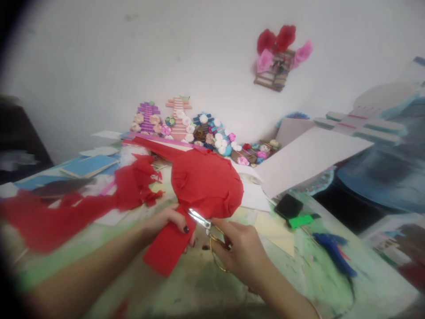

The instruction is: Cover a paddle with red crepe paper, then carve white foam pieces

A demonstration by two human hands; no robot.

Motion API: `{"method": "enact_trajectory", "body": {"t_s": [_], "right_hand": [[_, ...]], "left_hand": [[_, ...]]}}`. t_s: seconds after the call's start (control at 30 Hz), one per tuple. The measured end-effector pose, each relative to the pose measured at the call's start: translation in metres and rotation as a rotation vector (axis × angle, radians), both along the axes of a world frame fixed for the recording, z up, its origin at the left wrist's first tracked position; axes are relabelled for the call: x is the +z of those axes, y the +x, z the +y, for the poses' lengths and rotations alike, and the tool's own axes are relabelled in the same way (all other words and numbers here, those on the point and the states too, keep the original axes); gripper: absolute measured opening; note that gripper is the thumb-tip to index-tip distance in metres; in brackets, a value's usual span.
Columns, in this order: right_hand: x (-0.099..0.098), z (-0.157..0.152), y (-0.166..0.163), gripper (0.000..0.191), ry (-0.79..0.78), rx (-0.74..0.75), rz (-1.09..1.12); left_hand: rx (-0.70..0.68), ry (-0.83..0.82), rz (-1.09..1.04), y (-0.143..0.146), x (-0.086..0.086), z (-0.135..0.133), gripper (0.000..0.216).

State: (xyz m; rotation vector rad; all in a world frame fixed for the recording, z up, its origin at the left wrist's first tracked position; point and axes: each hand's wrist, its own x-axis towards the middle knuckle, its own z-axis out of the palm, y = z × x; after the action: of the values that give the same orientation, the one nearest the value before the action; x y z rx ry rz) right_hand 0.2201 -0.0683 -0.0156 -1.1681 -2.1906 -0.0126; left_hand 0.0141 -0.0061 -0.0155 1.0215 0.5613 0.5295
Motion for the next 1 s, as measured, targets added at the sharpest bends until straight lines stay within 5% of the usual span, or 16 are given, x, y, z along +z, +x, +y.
{"method": "enact_trajectory", "body": {"t_s": [0.8,1.0], "right_hand": [[-0.007,0.0,-0.001,0.017,0.022,-0.06,-0.052],[-0.012,-0.006,0.011,0.025,0.092,-0.135,0.051]], "left_hand": [[-0.048,-0.06,-0.052,0.003,-0.004,0.001,0.021],[0.072,-0.021,-0.018,0.0,-0.007,0.006,0.016]]}}
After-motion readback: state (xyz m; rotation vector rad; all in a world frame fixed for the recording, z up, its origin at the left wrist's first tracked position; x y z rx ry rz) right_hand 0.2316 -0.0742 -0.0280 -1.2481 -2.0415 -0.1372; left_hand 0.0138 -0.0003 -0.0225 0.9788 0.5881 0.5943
